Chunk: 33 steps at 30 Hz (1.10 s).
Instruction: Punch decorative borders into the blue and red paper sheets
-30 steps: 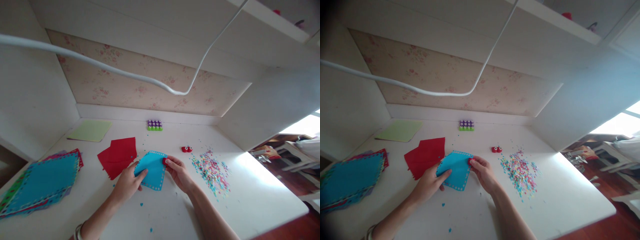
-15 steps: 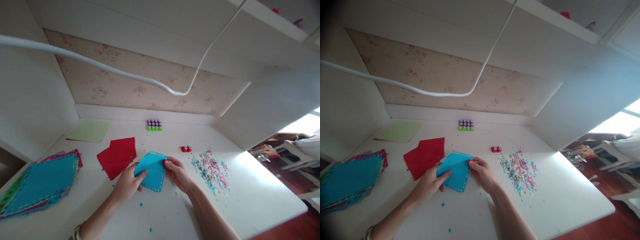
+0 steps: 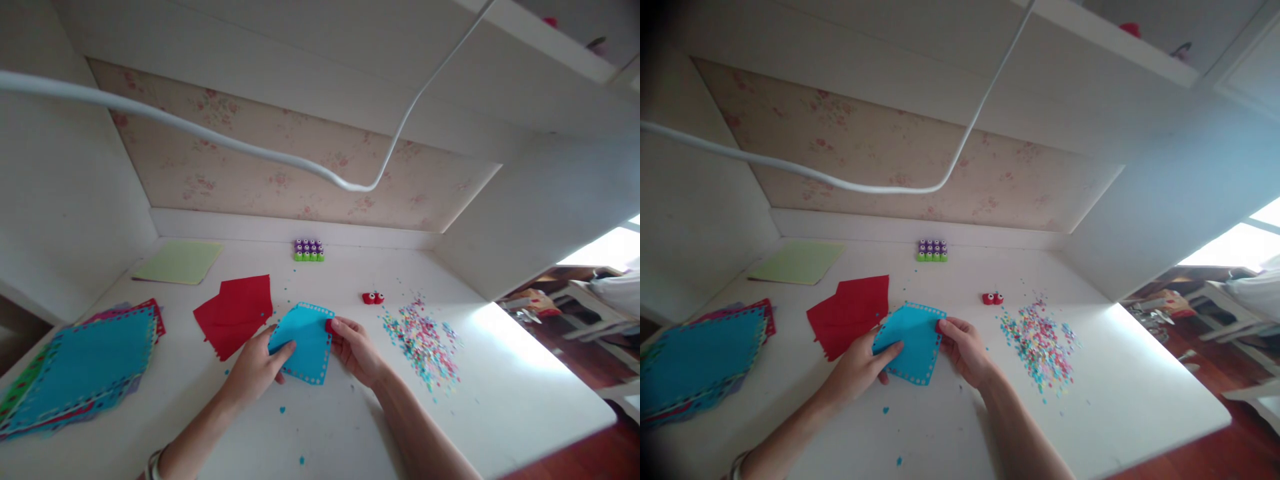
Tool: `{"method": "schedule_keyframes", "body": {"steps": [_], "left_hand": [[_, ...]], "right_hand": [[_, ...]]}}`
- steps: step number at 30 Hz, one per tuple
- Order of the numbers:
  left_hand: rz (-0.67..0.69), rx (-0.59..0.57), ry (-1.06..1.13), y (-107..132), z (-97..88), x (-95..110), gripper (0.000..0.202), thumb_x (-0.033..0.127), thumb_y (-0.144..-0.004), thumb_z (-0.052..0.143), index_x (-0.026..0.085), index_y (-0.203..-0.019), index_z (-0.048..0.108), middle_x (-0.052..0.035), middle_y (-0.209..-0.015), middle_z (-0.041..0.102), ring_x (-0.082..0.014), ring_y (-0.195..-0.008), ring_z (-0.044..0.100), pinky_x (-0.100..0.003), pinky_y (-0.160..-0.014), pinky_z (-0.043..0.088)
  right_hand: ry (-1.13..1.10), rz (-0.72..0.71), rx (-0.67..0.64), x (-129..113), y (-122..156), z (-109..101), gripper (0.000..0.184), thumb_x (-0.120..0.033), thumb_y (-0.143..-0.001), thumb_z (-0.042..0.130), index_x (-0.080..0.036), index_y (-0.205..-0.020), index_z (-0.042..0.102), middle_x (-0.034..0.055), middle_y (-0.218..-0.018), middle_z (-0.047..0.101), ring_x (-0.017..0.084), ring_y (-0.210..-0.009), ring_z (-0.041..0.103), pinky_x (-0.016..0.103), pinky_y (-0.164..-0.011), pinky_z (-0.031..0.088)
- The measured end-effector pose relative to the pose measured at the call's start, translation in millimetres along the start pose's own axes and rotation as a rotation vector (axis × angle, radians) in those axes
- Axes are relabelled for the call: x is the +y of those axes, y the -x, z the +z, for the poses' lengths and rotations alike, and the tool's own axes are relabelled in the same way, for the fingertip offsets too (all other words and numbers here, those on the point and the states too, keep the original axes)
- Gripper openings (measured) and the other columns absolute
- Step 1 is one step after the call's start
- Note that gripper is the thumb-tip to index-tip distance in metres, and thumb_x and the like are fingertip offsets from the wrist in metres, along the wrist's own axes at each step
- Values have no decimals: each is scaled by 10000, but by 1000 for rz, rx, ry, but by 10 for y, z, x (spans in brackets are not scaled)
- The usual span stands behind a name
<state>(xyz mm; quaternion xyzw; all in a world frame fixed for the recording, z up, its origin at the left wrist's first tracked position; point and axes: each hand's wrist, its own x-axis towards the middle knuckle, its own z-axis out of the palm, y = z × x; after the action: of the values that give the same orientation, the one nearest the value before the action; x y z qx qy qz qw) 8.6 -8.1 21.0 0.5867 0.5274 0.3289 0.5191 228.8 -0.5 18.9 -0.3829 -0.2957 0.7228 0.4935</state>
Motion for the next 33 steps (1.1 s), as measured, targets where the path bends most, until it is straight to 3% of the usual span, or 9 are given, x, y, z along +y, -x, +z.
{"method": "schedule_keyframes", "body": {"steps": [4,11,22,33], "left_hand": [[0,-14,1,-5,1,-4,590,527,-841,576,193,-1323,511,-91,-1045,708,-183,-551,676,-260,-425,515],[3,-9,25,-7,0,1,570,531,-833,585,186,-1285,545,-92,-971,720,-233,-635,706,-264,-418,501],[9,-27,-2,7,-2,24,553,534,-847,567,188,-1278,545,-75,-964,722,-188,-515,658,-278,-427,514],[-2,-27,23,-3,9,5,581,545,-828,584,184,-1281,547,-76,-929,727,-194,-509,655,-281,-420,510]], "right_hand": [[12,-22,-14,5,-10,17,240,-327,-789,769,-109,-865,706,74,-860,713,150,-767,653,286,-777,527],[9,-11,-1,-8,2,37,234,-334,-769,784,-120,-824,709,57,-819,705,139,-727,639,284,-762,513],[14,-44,2,8,0,47,224,-325,-762,786,-122,-801,701,55,-792,698,141,-708,628,287,-737,516],[74,-91,20,-8,16,86,228,-339,-733,799,-128,-787,731,64,-781,711,161,-699,629,307,-728,510]]}}
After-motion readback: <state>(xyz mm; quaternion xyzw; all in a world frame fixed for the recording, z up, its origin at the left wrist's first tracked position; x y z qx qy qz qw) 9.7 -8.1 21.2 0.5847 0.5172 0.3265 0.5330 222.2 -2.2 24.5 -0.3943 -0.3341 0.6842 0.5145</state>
